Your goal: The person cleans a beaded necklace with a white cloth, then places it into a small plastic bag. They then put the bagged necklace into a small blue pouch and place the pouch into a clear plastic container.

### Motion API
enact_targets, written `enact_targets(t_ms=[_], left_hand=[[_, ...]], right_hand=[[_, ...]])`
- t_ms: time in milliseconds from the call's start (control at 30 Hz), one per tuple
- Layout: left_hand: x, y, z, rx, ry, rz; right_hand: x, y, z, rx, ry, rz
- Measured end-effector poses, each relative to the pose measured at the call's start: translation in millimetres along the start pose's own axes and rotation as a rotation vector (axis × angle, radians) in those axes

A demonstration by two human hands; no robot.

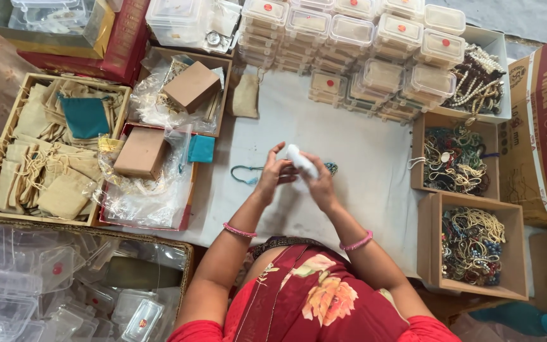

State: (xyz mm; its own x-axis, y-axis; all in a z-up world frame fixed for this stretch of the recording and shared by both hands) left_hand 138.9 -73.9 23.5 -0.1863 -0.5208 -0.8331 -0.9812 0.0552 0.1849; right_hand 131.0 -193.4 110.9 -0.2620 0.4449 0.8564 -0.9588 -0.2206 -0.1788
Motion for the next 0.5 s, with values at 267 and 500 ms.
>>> enact_targets(t_ms=[267, 500], left_hand=[[-14.6, 4.9, 85.1, 0.096, -1.650, -0.563], [1.9, 18.9, 92.6, 0.241, -1.843, -0.506]], right_hand=[[-94.2, 6.1, -9.0, 0.003, 0.350, -0.144], [-138.1, 43.2, 72.1, -0.164, 0.674, 0.019]])
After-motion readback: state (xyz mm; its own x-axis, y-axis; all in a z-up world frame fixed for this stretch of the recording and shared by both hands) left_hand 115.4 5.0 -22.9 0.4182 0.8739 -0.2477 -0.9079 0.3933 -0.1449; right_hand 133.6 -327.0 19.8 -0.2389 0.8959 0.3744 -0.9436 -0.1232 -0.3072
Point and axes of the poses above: each hand's wrist, its own y-axis away from the middle knuckle, its own z-axis out of the back of the hand, x = y × z, the point moved 10 cm from there along -y, towards the middle knuckle, and after that the axes turned 14 degrees about -z, right-handed, at the moved point
